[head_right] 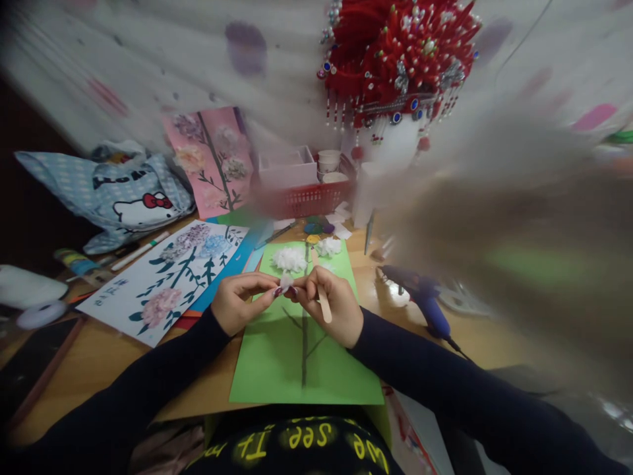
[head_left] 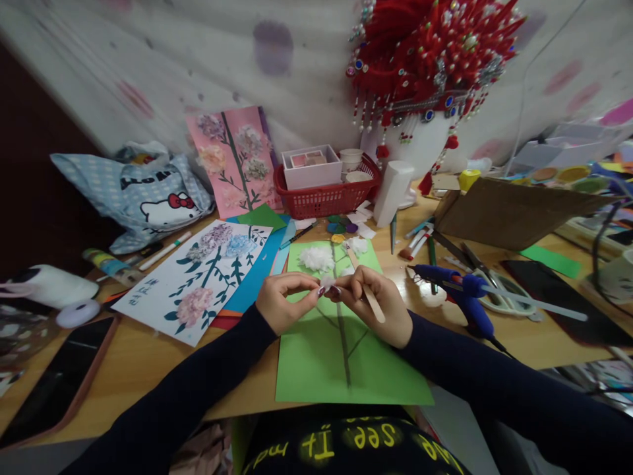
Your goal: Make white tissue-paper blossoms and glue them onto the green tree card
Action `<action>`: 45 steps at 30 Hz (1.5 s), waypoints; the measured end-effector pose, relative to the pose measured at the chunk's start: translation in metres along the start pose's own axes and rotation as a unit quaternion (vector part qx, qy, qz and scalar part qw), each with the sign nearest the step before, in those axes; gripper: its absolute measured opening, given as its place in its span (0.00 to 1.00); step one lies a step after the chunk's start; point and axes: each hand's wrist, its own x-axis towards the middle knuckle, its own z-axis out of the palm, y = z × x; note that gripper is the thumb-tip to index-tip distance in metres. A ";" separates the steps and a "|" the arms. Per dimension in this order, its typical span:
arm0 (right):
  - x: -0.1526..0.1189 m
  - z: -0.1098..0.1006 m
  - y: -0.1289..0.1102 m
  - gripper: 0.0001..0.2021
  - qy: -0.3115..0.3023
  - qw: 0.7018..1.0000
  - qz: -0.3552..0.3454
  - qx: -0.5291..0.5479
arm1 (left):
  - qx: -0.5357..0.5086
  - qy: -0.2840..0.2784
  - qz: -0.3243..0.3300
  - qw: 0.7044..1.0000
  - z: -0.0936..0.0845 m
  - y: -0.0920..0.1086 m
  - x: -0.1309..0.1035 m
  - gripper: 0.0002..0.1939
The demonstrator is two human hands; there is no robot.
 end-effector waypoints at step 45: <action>0.002 0.001 0.002 0.18 0.014 0.998 0.042 0.042 | 0.029 -0.006 0.006 1.000 0.003 -0.005 0.001 0.03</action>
